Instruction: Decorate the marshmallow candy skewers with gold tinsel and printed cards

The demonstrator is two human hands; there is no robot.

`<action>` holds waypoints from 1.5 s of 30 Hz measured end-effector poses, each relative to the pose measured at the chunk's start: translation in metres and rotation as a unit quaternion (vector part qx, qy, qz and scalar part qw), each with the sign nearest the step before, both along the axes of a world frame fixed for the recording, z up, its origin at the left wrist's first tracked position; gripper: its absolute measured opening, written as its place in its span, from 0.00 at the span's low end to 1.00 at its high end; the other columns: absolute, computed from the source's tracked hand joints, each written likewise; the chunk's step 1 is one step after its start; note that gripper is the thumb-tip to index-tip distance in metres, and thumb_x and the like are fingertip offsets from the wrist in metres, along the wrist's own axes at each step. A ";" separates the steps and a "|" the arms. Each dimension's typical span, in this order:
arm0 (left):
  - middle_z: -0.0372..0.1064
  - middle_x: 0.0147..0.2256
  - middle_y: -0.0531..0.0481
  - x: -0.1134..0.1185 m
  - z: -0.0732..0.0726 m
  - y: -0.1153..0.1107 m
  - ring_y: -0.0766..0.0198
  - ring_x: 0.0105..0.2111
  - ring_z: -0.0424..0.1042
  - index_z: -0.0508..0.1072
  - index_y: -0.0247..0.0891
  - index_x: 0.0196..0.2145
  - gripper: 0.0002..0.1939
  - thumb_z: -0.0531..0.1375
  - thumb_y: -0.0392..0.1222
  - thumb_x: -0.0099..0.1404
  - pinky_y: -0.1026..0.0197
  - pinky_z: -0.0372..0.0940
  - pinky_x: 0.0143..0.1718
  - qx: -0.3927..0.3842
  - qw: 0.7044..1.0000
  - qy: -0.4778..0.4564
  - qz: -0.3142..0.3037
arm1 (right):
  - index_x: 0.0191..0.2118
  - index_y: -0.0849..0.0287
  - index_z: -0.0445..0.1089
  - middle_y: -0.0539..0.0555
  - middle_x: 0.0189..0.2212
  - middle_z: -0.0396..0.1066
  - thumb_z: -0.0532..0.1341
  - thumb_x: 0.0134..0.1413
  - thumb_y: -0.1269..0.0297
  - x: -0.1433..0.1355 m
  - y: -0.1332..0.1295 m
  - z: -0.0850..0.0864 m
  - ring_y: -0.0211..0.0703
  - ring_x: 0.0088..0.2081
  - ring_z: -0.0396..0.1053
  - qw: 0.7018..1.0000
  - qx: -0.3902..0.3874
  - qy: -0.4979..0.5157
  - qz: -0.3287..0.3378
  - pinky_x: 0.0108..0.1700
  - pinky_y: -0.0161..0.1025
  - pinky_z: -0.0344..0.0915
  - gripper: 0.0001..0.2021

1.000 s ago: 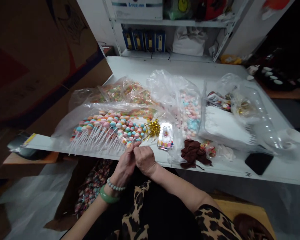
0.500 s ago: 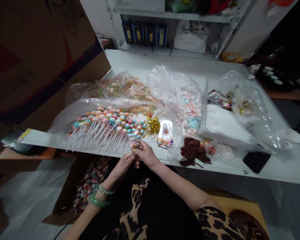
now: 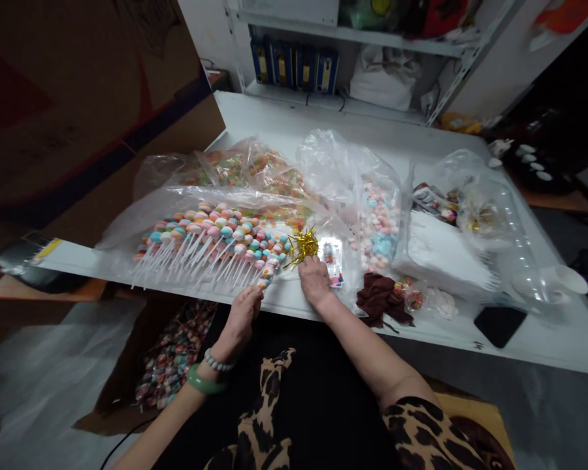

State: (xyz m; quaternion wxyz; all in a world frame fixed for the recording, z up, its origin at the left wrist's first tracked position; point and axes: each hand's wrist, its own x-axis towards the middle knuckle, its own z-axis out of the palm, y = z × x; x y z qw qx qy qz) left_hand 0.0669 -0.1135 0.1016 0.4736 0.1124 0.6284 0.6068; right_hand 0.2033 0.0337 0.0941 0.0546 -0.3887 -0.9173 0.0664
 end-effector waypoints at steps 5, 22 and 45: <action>0.43 0.14 0.63 0.001 0.017 0.008 0.76 0.14 0.40 0.61 0.39 0.20 0.20 0.64 0.54 0.52 0.68 0.34 0.16 -0.012 0.999 -0.050 0.004 | 0.30 0.58 0.69 0.57 0.35 0.69 0.54 0.53 0.75 0.000 0.019 0.000 0.46 0.40 0.64 0.986 -0.062 0.154 -0.013 0.42 0.41 0.60 0.08; 0.52 0.14 0.61 0.016 0.021 0.023 0.78 0.12 0.45 0.61 0.37 0.21 0.24 0.68 0.57 0.47 0.69 0.39 0.15 0.054 0.994 -0.089 -0.033 | 0.34 0.56 0.69 0.52 0.30 0.74 0.52 0.61 0.70 -0.024 -0.053 0.039 0.40 0.32 0.69 0.978 -0.115 0.167 0.055 0.33 0.33 0.54 0.09; 0.50 0.15 0.60 0.007 0.014 0.006 0.75 0.16 0.44 0.64 0.36 0.20 0.22 0.63 0.56 0.55 0.66 0.40 0.18 0.064 0.989 -0.032 -0.128 | 0.41 0.60 0.71 0.45 0.21 0.70 0.68 0.35 0.63 -0.018 -0.052 0.031 0.30 0.17 0.59 0.657 -0.646 0.374 -0.107 0.18 0.29 0.46 0.21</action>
